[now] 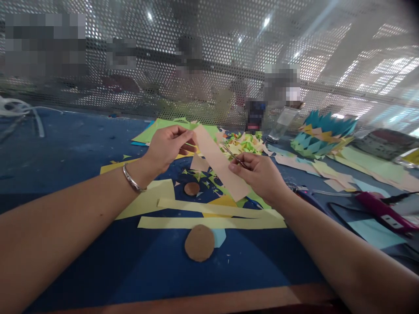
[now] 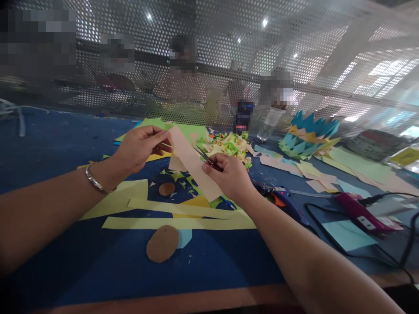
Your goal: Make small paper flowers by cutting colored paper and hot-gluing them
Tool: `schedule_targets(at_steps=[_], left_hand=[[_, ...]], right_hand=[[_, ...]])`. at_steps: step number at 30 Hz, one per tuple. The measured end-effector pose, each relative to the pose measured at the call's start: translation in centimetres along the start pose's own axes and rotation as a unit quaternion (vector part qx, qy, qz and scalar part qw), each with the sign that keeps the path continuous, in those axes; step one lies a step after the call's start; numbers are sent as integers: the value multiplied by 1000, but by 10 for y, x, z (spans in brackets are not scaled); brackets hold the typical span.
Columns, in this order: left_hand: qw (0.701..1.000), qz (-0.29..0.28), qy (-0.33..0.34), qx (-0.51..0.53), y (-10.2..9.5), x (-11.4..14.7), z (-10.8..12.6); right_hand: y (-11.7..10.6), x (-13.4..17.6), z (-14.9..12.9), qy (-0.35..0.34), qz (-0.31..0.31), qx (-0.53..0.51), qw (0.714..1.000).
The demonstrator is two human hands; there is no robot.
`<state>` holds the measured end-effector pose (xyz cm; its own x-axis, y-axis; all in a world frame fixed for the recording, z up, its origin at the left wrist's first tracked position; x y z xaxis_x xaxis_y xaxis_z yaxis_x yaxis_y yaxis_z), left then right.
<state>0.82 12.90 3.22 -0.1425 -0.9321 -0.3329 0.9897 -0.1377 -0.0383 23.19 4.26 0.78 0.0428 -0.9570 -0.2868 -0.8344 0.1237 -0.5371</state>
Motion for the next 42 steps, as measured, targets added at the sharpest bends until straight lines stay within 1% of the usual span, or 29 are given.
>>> schedule_targets(at_steps=[3,5,7,9,11,13,15,17,20,21,23,25,27,30,35,37,39,40,42], left_hand=[[998,-7,-7,-56,-4,0,-2],[993,-22,-14,-118,-7,-1,-5],[979,-68,-28,-188,-8,-3,-12],[965,-117,-43,-231,-7,-4,-20],[951,-138,-30,-274,-7,-4,-23],[928,-147,14,-342,-4,-4,-20],[892,-168,57,-417,2,-1,-12],[863,-204,63,-459,9,5,-5],[834,-304,-4,-460,18,18,1],[819,-335,-24,-464,21,22,3],[800,-370,-43,-471,22,29,6],[789,-394,-58,-468,23,32,6],[790,-411,-76,-449,23,34,3],[801,-418,-97,-416,23,33,-1],[788,-448,-99,-410,22,35,-3],[792,-449,-98,-401,21,34,-1],[810,-442,-115,-368,21,32,0],[827,-433,-130,-334,21,32,1],[873,-398,-158,-232,26,32,4]], right_hand=[[-1,0,0,5,6,-15,1000],[-2,0,0,8,15,-8,1000],[-4,0,0,12,24,3,1000],[-4,0,2,13,29,8,999],[-5,0,4,13,33,11,999],[-6,-1,5,15,35,17,999],[-7,-1,4,15,37,13,999],[-7,0,2,13,35,-7,999],[-6,0,0,19,32,-45,998],[-6,1,-1,23,32,-54,998],[-6,1,-1,27,32,-70,997],[-6,2,-2,24,32,-85,996],[-7,2,-3,18,33,-100,994],[-9,2,-3,16,42,-114,992],[-11,2,-5,12,59,-113,992],[-10,2,-7,11,57,-115,992],[-10,3,-9,9,54,-119,991],[-10,3,-10,8,55,-119,991],[-11,3,-11,6,59,-116,991]])
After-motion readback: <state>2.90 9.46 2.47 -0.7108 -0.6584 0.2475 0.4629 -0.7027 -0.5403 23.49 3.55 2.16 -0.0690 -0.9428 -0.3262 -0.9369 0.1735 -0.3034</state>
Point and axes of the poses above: each hand's wrist, its own x-axis away from the middle knuckle, its own y-axis out of the palm, z = x × y, the point moved 6 cm from there along -x, towards the middle knuckle, and after that the axes turned 6 degrees about x, right-handed, at the moved point
